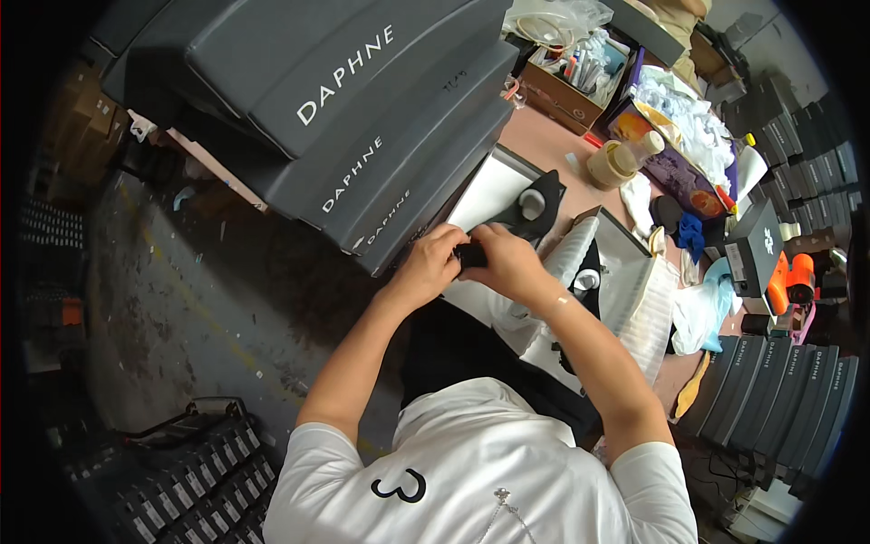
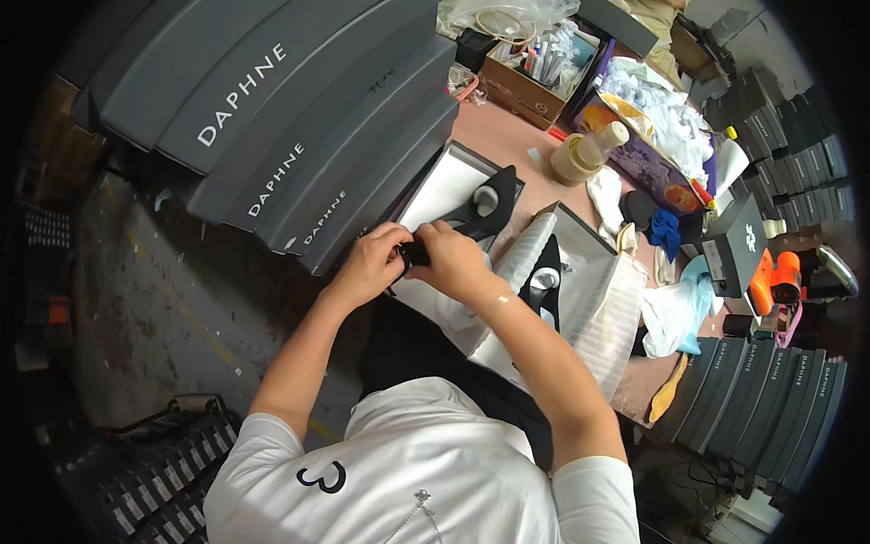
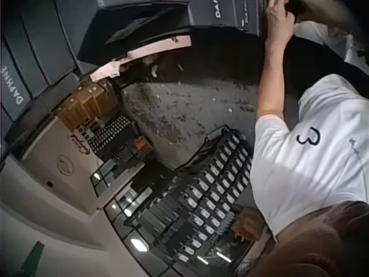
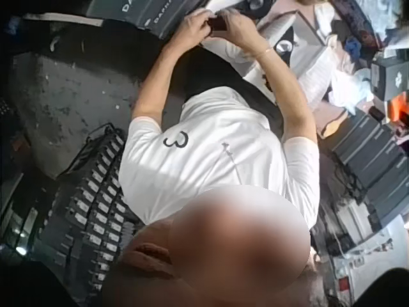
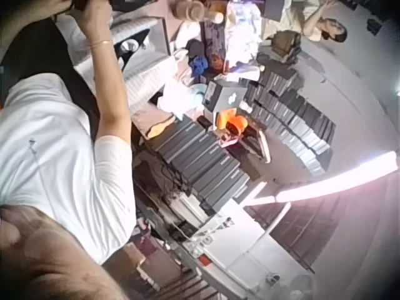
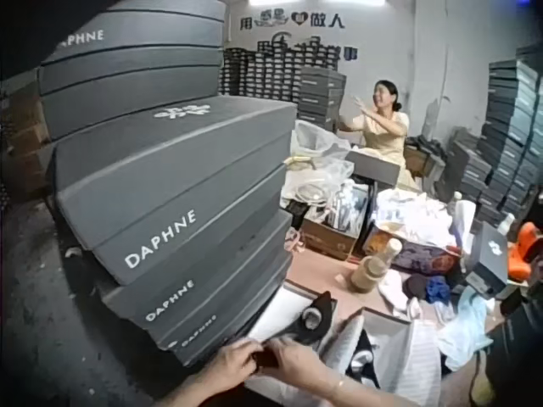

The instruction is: Cleaning and inspecting black high-heeled shoes using a brush and cloth.

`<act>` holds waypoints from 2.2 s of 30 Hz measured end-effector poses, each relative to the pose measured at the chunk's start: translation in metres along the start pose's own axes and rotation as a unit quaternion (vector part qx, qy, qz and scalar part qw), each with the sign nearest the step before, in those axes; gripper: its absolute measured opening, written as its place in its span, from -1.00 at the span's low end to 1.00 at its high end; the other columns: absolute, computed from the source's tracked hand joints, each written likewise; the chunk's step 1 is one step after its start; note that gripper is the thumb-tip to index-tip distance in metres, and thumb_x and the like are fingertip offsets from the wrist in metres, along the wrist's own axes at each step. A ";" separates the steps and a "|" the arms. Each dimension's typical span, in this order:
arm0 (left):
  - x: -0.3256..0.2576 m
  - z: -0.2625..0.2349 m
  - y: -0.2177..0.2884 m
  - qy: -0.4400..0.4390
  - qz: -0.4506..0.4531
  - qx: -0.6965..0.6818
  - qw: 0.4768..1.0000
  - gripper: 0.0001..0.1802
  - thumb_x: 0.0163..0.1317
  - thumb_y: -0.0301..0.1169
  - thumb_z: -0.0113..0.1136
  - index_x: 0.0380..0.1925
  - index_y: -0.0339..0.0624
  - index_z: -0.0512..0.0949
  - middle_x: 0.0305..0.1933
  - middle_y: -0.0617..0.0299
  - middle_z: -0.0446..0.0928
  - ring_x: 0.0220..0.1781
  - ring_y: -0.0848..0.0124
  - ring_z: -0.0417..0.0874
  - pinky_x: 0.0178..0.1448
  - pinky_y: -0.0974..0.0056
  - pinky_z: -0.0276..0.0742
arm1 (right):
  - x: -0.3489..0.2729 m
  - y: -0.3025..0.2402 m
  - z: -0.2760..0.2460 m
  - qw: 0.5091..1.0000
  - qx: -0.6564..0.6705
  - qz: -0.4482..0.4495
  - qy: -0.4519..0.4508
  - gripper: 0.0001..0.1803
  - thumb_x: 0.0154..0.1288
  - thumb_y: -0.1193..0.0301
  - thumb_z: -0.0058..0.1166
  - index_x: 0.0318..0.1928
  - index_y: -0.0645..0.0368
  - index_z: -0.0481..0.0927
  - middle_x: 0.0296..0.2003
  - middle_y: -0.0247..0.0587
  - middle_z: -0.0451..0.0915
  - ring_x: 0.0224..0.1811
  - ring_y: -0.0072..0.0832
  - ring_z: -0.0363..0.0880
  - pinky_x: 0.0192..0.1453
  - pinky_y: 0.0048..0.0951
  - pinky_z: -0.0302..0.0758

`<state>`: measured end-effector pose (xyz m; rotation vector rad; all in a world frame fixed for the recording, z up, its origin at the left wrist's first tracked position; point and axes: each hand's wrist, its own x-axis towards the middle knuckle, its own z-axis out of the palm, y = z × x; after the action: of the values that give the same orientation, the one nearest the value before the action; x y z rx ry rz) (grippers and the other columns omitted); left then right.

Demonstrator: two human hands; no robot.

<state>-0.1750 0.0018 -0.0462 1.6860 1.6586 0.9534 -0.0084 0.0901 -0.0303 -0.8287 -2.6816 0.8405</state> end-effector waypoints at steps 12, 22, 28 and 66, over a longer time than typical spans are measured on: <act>0.001 0.052 0.057 0.046 0.074 -0.112 0.990 -0.66 0.17 -0.51 0.28 -0.02 -0.28 0.54 -0.04 0.06 0.52 -0.04 0.21 0.61 0.03 0.24 0.53 | -0.090 0.015 -0.044 0.979 0.142 0.035 0.143 -0.39 -0.05 0.49 0.44 0.06 0.25 0.46 0.02 -0.01 0.46 0.03 -0.11 0.54 0.07 -0.25 0.51; -0.021 0.048 0.045 0.059 0.098 -0.047 0.992 -0.70 0.09 -0.51 0.37 -0.14 -0.26 0.60 -0.04 0.07 0.52 0.00 0.16 0.59 0.05 0.18 0.53 | -0.127 -0.033 -0.037 0.912 0.333 0.222 0.094 -0.42 0.26 0.44 0.21 0.23 0.27 0.30 -0.28 -0.01 0.67 -0.44 -0.34 0.66 -0.33 -0.37 0.54; -0.027 0.047 0.047 0.080 0.108 0.014 0.991 -0.79 0.03 -0.49 0.41 -0.44 -0.25 0.51 -0.15 0.09 0.55 -0.05 0.12 0.57 0.04 0.17 0.50 | -0.117 -0.028 -0.024 0.908 0.333 0.232 0.106 -0.47 0.27 0.50 0.17 0.23 0.26 0.35 -0.45 -0.10 0.63 -0.51 -0.43 0.61 -0.38 -0.45 0.50; 0.033 -0.022 0.042 -0.117 0.101 0.152 0.976 -0.83 0.14 -0.41 0.29 -0.30 -0.26 0.64 -0.29 0.11 0.57 -0.10 0.14 0.51 0.01 0.14 0.44 | -0.125 0.009 -0.050 0.982 0.148 0.086 0.086 -0.72 0.17 0.55 0.19 -0.08 0.29 0.56 -0.26 0.01 0.63 -0.25 -0.05 0.61 -0.16 -0.25 0.53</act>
<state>-0.1697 0.0309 0.0039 2.1131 1.5548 0.5801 0.1154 0.0478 0.0018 -1.0156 -2.2872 1.1165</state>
